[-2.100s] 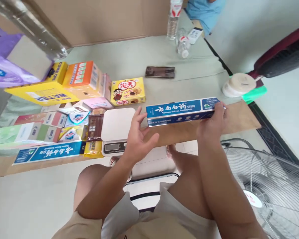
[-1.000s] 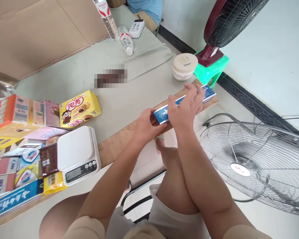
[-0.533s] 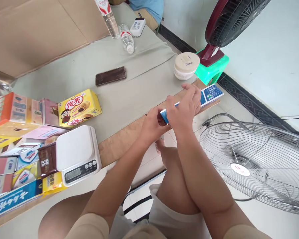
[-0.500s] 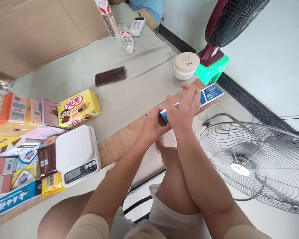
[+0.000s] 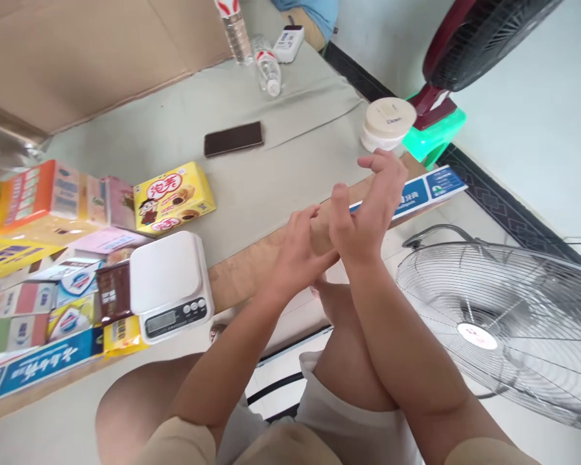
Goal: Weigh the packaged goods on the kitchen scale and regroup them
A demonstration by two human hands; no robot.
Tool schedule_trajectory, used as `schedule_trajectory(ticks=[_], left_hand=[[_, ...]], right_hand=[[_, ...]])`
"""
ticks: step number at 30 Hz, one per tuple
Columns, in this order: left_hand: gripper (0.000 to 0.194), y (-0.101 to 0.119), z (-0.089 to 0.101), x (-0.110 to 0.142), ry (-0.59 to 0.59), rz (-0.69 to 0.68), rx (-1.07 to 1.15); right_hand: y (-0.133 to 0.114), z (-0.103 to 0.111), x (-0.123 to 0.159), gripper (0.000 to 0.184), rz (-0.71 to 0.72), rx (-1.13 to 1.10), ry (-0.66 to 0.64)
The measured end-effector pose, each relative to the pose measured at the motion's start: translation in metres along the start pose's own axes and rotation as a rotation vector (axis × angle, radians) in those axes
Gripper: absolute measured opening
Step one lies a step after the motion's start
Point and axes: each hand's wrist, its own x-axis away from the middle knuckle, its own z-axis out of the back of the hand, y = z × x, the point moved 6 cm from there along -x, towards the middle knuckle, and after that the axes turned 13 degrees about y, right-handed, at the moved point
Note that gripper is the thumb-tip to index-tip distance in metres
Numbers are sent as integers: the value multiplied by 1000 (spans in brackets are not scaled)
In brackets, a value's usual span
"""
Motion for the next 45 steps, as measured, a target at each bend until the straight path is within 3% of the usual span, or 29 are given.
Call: schedule_trajectory(ticks=[4,8,12,17,22,24,27,32,38,41,45], left_hand=[[17,5,80,33,102,-38,-22],[18,10,173,77,290,-184,-113],[15,-4,263,128,596,-216,-149],[18,-50,364,192,1060,-61,-185],[10,-110,435,251,1299,341,-416],[25,-131,453,270,1320,555,-484],[33,-150,466,281,1222,772,-480],[26,-148,469,276,1057,836,-450],[28,-140,477,297,1226,938,-406],[30,-135,483,309,1364,868,-346],[24,-110,479,313,1569,586,-223]], right_hand=[[-55,-6,22,22,168,-213,-70],[-116,-17,60,20,314,-470,-139],[-178,-28,110,22,395,-669,-333],[-249,-33,178,20,493,-729,-617],[-297,-37,233,16,686,-611,-775],[-308,-41,249,19,733,-519,-815],[-315,-49,268,28,764,-366,-901],[-318,-61,282,24,740,-316,-997],[-322,-63,282,20,687,-487,-962],[-325,-57,277,21,651,-625,-946],[-316,-46,251,28,548,-862,-948]])
